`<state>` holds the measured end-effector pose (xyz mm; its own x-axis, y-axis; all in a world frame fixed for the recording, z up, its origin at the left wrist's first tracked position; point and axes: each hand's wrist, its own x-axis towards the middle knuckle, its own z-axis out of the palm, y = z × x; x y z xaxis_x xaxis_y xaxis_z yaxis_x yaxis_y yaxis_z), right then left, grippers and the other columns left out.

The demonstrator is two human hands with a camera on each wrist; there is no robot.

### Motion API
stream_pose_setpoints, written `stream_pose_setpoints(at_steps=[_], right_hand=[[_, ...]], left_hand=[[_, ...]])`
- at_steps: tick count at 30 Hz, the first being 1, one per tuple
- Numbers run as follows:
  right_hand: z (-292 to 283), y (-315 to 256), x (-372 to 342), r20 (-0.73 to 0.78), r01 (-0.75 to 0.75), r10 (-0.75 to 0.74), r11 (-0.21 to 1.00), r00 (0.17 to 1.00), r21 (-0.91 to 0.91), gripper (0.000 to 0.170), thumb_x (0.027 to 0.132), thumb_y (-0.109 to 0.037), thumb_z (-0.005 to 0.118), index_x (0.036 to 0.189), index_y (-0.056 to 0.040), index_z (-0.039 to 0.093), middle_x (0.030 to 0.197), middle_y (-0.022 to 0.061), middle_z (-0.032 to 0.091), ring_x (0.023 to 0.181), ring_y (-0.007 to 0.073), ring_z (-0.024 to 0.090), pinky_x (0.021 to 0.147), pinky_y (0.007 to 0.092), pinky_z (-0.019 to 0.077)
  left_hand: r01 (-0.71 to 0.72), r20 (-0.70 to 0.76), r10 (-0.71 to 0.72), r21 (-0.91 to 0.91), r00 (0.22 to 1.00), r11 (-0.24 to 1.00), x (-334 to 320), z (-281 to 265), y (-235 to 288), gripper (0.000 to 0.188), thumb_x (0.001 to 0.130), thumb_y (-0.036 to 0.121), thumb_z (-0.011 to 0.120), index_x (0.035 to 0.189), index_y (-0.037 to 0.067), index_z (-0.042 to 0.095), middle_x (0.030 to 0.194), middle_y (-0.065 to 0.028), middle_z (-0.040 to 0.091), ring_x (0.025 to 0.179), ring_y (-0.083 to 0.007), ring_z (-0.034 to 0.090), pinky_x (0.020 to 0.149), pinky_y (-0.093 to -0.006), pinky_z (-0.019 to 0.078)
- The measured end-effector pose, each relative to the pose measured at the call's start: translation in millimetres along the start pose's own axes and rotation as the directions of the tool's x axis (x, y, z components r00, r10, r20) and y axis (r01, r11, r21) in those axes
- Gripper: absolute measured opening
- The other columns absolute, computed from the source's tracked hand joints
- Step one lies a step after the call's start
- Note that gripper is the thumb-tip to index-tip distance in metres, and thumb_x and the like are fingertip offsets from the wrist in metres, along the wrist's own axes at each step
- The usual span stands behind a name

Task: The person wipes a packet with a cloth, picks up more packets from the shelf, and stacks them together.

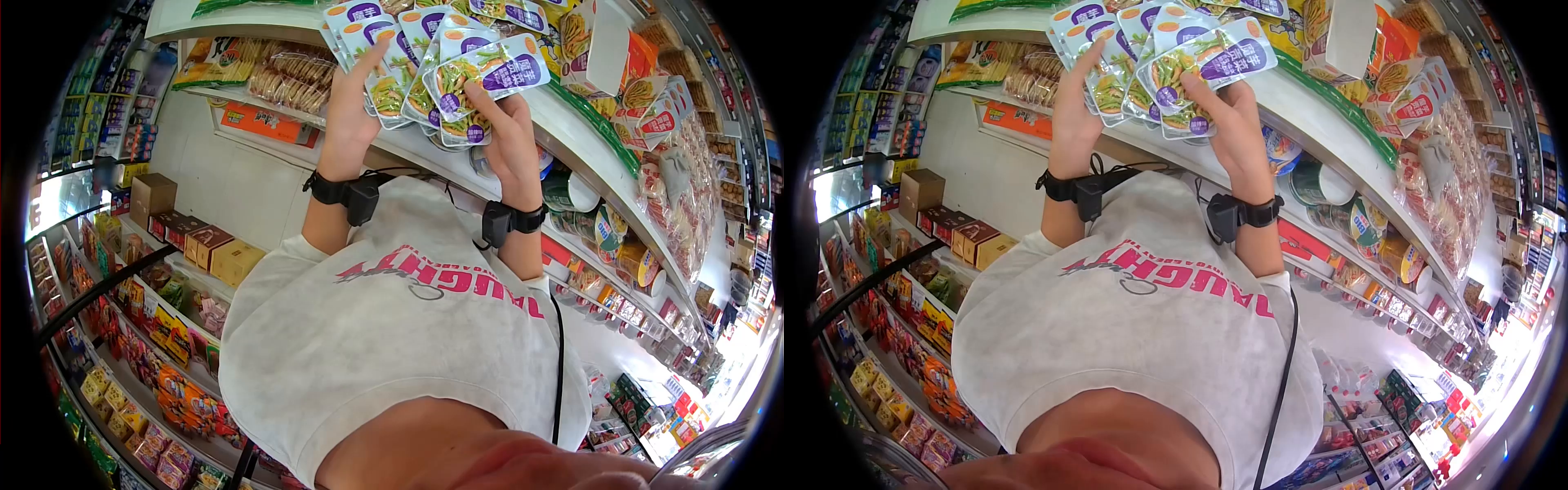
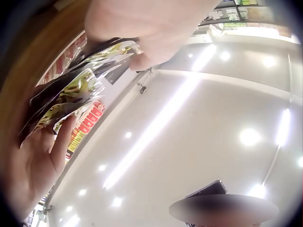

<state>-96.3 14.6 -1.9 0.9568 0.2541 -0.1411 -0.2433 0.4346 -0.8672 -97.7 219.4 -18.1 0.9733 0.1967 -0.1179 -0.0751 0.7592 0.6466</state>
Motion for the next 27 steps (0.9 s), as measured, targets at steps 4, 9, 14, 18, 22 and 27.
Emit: stream_pose_setpoints(at_steps=[4, 9, 14, 18, 22, 27], right_hand=[[-8.7, 6.5, 5.3, -0.108, 0.054, -0.048, 0.997, 0.993, 0.055, 0.032, 0.098, -0.010, 0.069, 0.125, 0.0058, 0.062, 0.120, 0.0130, 0.070, 0.106, 0.0186, 0.069, 0.090, 0.0345, 0.0563], [-8.5, -2.0, 2.7, -0.098, 0.070, -0.055, 0.986, 0.994, 0.153, 0.035, 0.099, -0.009, 0.068, 0.130, 0.0031, 0.059, 0.124, 0.0119, 0.068, 0.111, 0.0201, 0.068, 0.093, 0.0365, 0.0563], [-3.9, -0.1, 0.5, -0.054, 0.089, -0.081, 0.982, 0.995, 0.167, 0.036, 0.100, -0.011, 0.068, 0.131, 0.0032, 0.058, 0.126, 0.0115, 0.068, 0.114, 0.0200, 0.067, 0.096, 0.0367, 0.0551], [-5.7, -1.1, 0.9, 0.004, 0.074, -0.075, 0.987, 0.997, 0.140, 0.037, 0.099, -0.011, 0.069, 0.131, 0.0037, 0.059, 0.125, 0.0117, 0.068, 0.111, 0.0189, 0.068, 0.094, 0.0361, 0.0554], [-3.4, -1.2, -0.5, 0.051, 0.016, -0.016, 1.000, 0.999, -0.001, 0.035, 0.098, -0.010, 0.070, 0.128, 0.0052, 0.060, 0.122, 0.0120, 0.069, 0.106, 0.0177, 0.069, 0.091, 0.0346, 0.0557], [-2.3, 4.8, 2.2, 0.005, -0.019, 0.019, 0.998, 1.000, 0.062, 0.035, 0.097, -0.014, 0.073, 0.123, 0.0065, 0.063, 0.115, 0.0125, 0.071, 0.100, 0.0172, 0.070, 0.084, 0.0336, 0.0577]], left_hand=[[0.116, 0.019, -0.114, -0.173, 0.993, 0.978, 0.1, -8.2, 4.0, 0.036, 0.095, 0.016, 0.063, 0.127, 0.000, 0.059, 0.121, -0.0121, 0.068, 0.111, -0.0261, 0.068, 0.096, -0.0424, 0.0559], [-0.339, 0.258, 0.234, 0.522, 0.937, 0.783, -0.2, -34.5, -10.1, 0.039, 0.093, 0.002, 0.067, 0.131, 0.000, 0.058, 0.124, -0.0110, 0.067, 0.113, -0.0230, 0.067, 0.096, -0.0384, 0.0556], [-0.030, 0.135, 0.025, 0.033, 0.990, 0.999, -7.8, 8.8, 1.8, 0.039, 0.093, -0.002, 0.070, 0.130, 0.000, 0.060, 0.127, -0.0108, 0.067, 0.115, -0.0212, 0.067, 0.093, -0.0359, 0.0565], [-0.034, 0.118, 0.024, 0.083, 0.993, 0.996, -4.1, 6.5, -1.1, 0.038, 0.093, 0.000, 0.071, 0.129, 0.001, 0.061, 0.127, -0.0101, 0.067, 0.115, -0.0203, 0.067, 0.091, -0.0357, 0.0572], [0.001, 0.097, -0.010, 0.092, 0.995, 0.996, -0.6, 2.6, -4.5, 0.035, 0.098, 0.006, 0.067, 0.132, 0.002, 0.058, 0.131, -0.0101, 0.066, 0.117, -0.0207, 0.066, 0.094, -0.0373, 0.0562], [0.201, 0.309, -0.075, -0.400, 0.948, 0.894, -5.4, -0.9, 5.0, 0.036, 0.104, 0.014, 0.060, 0.137, 0.002, 0.054, 0.134, -0.0100, 0.064, 0.118, -0.0225, 0.066, 0.098, -0.0397, 0.0544]])
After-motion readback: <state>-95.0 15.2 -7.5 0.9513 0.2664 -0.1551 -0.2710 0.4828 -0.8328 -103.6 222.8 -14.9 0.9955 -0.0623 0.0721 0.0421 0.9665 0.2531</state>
